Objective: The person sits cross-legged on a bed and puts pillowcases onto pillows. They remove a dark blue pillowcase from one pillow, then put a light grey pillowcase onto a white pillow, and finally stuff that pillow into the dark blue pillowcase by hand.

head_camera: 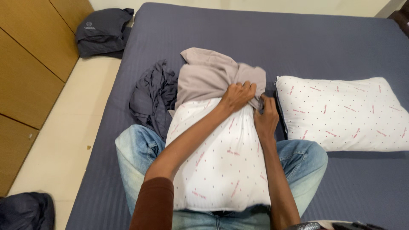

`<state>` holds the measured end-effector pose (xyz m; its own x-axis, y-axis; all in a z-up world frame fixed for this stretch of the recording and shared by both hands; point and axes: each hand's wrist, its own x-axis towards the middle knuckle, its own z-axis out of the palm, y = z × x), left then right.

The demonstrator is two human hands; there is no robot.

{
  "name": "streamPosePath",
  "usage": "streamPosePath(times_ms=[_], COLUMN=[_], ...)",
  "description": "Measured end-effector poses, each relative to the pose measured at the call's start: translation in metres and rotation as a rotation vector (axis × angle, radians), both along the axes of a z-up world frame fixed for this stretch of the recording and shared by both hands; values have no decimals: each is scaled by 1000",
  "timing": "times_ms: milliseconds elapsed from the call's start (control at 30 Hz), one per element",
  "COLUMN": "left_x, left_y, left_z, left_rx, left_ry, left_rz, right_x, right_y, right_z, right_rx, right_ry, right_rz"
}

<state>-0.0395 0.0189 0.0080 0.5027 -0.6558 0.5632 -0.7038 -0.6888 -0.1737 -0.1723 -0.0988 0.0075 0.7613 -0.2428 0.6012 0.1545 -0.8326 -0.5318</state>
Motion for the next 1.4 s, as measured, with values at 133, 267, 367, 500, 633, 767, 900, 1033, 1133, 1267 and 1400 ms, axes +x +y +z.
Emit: streamPosePath(times_ms=[133,267,367,500,633,767,900,1033,1133,1267,1400], left_x=[19,39,42,39,78,98,66,63,78,93,85], left_y=[-7,-8,-5,9,73,188,235,245,251,264,261], left_z=[25,21,0,-18,-16,-23,-45,-74,-124,-167,-144], left_rx=[-78,-70,-139,-52,-40,21,45,-278,-472,-557,-497], left_ry=[-336,-438,-456,-510,-567,-298,59,375,451,351,253], left_rz=[32,215,26,-442,-344,6,355,550,399,279,341], right_x=[44,51,15,-16,-7,2,35,83,121,157,192], right_y=[-10,6,33,37,42,42,57,128,210,270,267], right_z=[-16,-24,-29,-32,-27,5,61,94,77,10,-56], right_rx=[13,-39,-292,-220,-258,-377,-627,-688,-622,-780,-879], right_ry=[286,542,164,66,120,440,693,745,703,871,427], right_rz=[-247,-342,-259,-28,38,8,24,209,415,333,99])
